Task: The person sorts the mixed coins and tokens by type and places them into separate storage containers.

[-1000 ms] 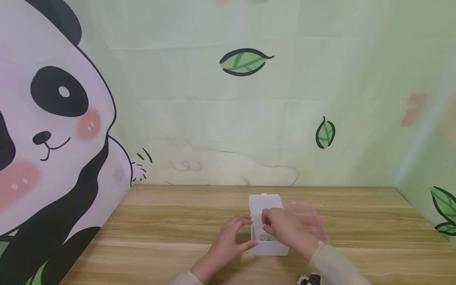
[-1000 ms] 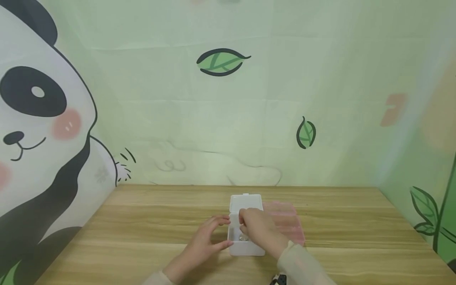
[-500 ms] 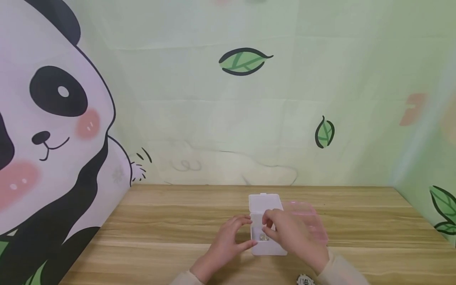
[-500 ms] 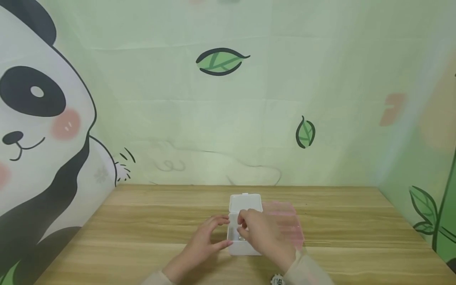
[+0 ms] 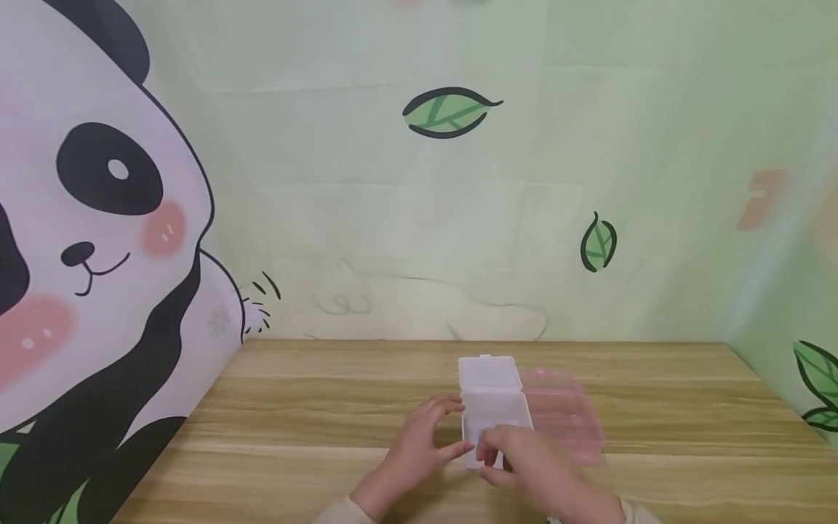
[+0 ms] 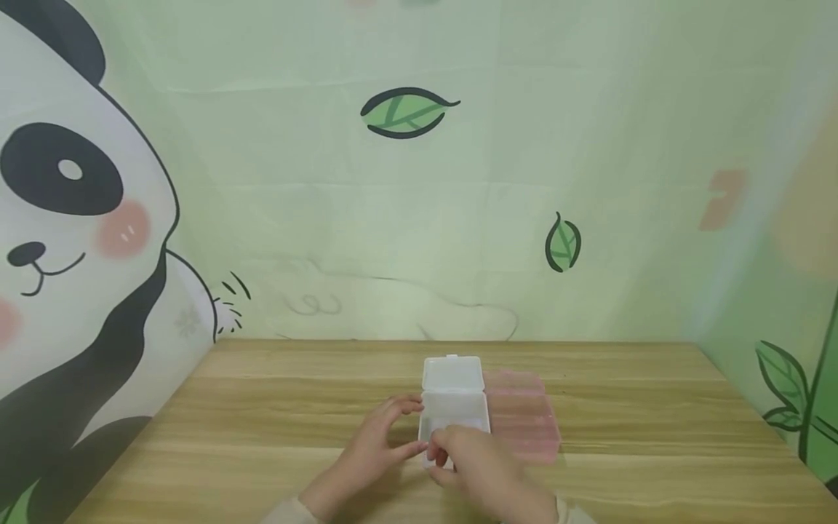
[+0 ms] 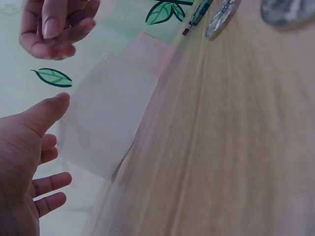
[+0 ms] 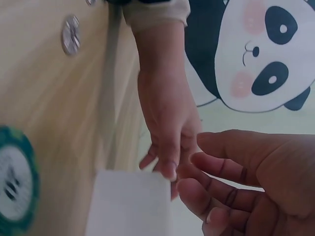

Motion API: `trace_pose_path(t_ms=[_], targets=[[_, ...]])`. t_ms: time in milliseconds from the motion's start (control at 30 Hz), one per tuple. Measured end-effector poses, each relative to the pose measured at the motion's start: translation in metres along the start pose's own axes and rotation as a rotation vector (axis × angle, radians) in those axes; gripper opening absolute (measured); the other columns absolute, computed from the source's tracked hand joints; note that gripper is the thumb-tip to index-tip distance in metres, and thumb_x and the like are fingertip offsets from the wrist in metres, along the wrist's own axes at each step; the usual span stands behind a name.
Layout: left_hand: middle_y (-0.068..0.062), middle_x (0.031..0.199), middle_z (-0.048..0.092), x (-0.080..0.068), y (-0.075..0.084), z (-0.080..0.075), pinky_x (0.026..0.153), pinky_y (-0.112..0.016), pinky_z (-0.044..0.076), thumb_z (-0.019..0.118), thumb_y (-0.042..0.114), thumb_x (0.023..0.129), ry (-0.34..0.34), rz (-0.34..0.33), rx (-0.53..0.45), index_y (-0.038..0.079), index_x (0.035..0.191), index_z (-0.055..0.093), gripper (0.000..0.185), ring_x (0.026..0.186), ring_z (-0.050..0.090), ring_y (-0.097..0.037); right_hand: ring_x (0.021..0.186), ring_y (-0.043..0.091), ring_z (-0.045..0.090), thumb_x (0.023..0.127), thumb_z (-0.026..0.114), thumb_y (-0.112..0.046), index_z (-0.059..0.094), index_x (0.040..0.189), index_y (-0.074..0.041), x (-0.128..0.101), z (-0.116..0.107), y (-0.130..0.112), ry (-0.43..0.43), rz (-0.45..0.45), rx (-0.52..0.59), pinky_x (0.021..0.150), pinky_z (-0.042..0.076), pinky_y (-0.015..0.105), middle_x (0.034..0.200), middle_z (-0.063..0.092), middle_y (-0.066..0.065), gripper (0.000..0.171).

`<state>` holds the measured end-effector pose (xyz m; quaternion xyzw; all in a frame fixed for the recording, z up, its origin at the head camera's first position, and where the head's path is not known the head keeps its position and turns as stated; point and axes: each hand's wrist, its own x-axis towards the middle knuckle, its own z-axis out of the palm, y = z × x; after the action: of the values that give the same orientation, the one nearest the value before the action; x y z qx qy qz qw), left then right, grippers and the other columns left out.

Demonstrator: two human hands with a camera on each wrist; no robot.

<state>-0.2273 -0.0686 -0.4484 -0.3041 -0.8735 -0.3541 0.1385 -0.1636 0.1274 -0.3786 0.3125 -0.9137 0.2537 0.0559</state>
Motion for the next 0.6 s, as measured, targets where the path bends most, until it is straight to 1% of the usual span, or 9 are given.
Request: trace_pose_path(t_ms=[200, 300, 400, 433, 500, 533, 567, 600], targets=[[-0.003, 0.131, 0.06, 0.0, 0.0, -0.001, 0.104, -0.045, 0.045, 0.076, 0.031, 0.081, -0.007, -0.011, 0.002, 0.011, 0.12, 0.059, 0.047, 0.124, 0.054, -0.023, 0.061, -0.008, 0.046, 0.085, 0.071, -0.021, 0.065, 0.085, -0.015, -0.008, 0.012, -0.007, -0.11, -0.007, 0.067, 0.055, 0.041, 0.012, 0.079, 0.063, -0.014, 0.009], [-0.003, 0.132, 0.06, 0.0, 0.001, -0.001, 0.104, -0.045, 0.045, 0.077, 0.03, 0.081, -0.004, -0.009, 0.005, 0.011, 0.119, 0.059, 0.047, 0.124, 0.054, -0.024, 0.063, -0.007, 0.046, 0.086, 0.07, -0.022, 0.066, 0.086, -0.013, -0.011, 0.017, -0.007, -0.155, -0.03, 0.07, 0.056, 0.041, 0.012, 0.08, 0.063, -0.012, 0.01], [-0.004, 0.131, 0.06, 0.0, 0.002, -0.002, 0.104, -0.045, 0.045, 0.077, 0.029, 0.08, 0.001, -0.006, 0.002, 0.01, 0.119, 0.059, 0.047, 0.123, 0.055, -0.024, 0.06, -0.006, 0.045, 0.085, 0.07, -0.02, 0.065, 0.084, -0.012, -0.012, 0.023, -0.008, -0.185, -0.023, 0.097, 0.054, 0.04, 0.012, 0.076, 0.061, -0.01, 0.009], [-0.004, 0.131, 0.061, 0.0, 0.002, -0.002, 0.104, -0.045, 0.045, 0.077, 0.029, 0.08, 0.002, -0.006, 0.0, 0.01, 0.119, 0.059, 0.047, 0.123, 0.055, -0.024, 0.059, -0.005, 0.044, 0.086, 0.068, -0.016, 0.065, 0.083, -0.011, -0.012, 0.026, -0.008, -0.187, 0.001, 0.136, 0.053, 0.04, 0.013, 0.075, 0.061, -0.008, 0.006], [-0.004, 0.13, 0.061, 0.0, 0.002, -0.001, 0.103, -0.045, 0.045, 0.077, 0.028, 0.08, 0.003, -0.008, -0.002, 0.01, 0.119, 0.059, 0.047, 0.122, 0.055, -0.024, 0.057, 0.001, 0.044, 0.083, 0.066, -0.017, 0.066, 0.078, -0.01, -0.009, 0.031, -0.013, -0.212, 0.215, 0.237, 0.052, 0.039, 0.016, 0.069, 0.058, -0.005, 0.009], [-0.004, 0.13, 0.061, 0.0, 0.002, -0.001, 0.103, -0.045, 0.045, 0.077, 0.029, 0.08, 0.002, -0.009, -0.002, 0.01, 0.119, 0.059, 0.047, 0.122, 0.055, -0.024, 0.057, 0.003, 0.045, 0.081, 0.064, -0.014, 0.066, 0.077, -0.009, -0.009, 0.034, -0.013, -0.214, 0.213, 0.233, 0.052, 0.039, 0.016, 0.068, 0.058, -0.003, 0.007], [-0.004, 0.13, 0.061, 0.0, 0.002, -0.001, 0.104, -0.045, 0.045, 0.077, 0.029, 0.08, 0.001, -0.01, 0.0, 0.01, 0.119, 0.059, 0.047, 0.123, 0.055, -0.024, 0.057, 0.005, 0.046, 0.079, 0.064, -0.016, 0.067, 0.075, -0.009, -0.007, 0.037, -0.014, -0.225, 0.319, 0.268, 0.052, 0.039, 0.017, 0.066, 0.057, -0.003, 0.009], [-0.003, 0.13, 0.061, 0.0, 0.002, -0.001, 0.104, -0.045, 0.045, 0.077, 0.03, 0.08, 0.0, -0.01, 0.002, 0.01, 0.119, 0.059, 0.047, 0.123, 0.055, -0.024, 0.058, 0.006, 0.047, 0.077, 0.064, -0.016, 0.068, 0.074, -0.009, -0.007, 0.039, -0.014, -0.236, 0.311, 0.256, 0.053, 0.04, 0.017, 0.067, 0.058, -0.002, 0.008]])
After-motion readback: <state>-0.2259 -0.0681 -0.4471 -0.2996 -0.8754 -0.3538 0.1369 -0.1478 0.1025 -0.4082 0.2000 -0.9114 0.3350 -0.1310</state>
